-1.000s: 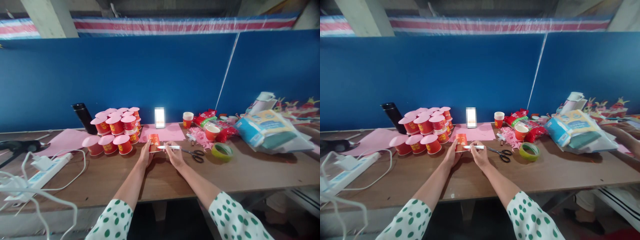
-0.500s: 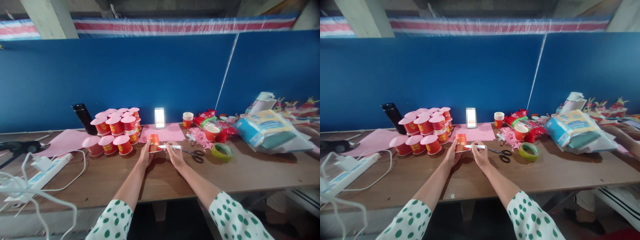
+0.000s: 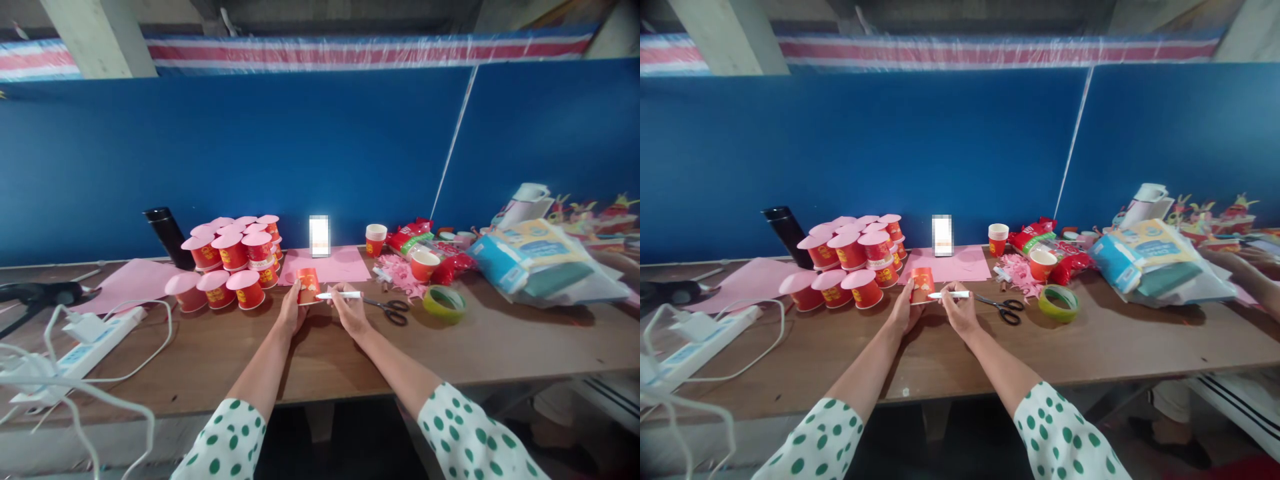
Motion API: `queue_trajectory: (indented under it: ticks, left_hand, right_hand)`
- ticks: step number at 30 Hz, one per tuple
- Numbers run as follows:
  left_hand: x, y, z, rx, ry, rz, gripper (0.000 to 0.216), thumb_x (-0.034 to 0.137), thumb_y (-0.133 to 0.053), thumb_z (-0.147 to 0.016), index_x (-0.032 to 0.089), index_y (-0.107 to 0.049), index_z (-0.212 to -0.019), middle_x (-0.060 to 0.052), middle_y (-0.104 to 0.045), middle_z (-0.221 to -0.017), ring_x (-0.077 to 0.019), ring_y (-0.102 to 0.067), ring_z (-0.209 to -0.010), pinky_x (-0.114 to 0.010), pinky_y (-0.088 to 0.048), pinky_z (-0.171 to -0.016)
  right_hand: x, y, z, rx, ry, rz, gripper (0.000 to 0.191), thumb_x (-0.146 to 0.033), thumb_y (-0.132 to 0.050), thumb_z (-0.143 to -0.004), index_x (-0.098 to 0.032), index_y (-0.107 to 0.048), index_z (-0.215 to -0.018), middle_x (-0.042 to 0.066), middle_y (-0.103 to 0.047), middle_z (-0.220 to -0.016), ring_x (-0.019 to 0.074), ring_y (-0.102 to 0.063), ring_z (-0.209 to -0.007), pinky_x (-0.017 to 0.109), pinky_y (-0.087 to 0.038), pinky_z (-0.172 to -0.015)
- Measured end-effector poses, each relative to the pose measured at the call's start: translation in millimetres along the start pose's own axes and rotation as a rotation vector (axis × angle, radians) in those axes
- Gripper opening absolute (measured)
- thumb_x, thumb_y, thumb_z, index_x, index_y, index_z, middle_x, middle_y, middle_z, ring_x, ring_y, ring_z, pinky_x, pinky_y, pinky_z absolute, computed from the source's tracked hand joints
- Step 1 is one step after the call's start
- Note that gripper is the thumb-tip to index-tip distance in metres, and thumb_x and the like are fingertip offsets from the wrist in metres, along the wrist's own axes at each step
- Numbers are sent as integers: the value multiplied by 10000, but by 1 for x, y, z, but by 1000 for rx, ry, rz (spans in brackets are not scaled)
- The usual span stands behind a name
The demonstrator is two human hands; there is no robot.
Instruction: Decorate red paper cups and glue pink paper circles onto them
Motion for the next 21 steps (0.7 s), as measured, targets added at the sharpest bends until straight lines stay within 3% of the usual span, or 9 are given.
queue_trajectory:
  ticks: [21]
  left_hand:
    - [1, 0, 1, 1, 5, -14, 304, 425, -690, -750, 135, -614, -798, -31, -677, -757, -128, -632, -668, -255, -494, -705]
  right_hand:
    - [-4, -1, 1, -8, -27, -17, 177, -313, -548, -816, -191, -555, -689, -18, -591, -574, 117, -536, -534, 230, -429, -537]
Point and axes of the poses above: each hand's wrist, its own z-axis away from the middle knuckle, its own y-axis out of the back of the hand, x = y × z, the point moved 2 cm from there along -z, towards the middle knuckle
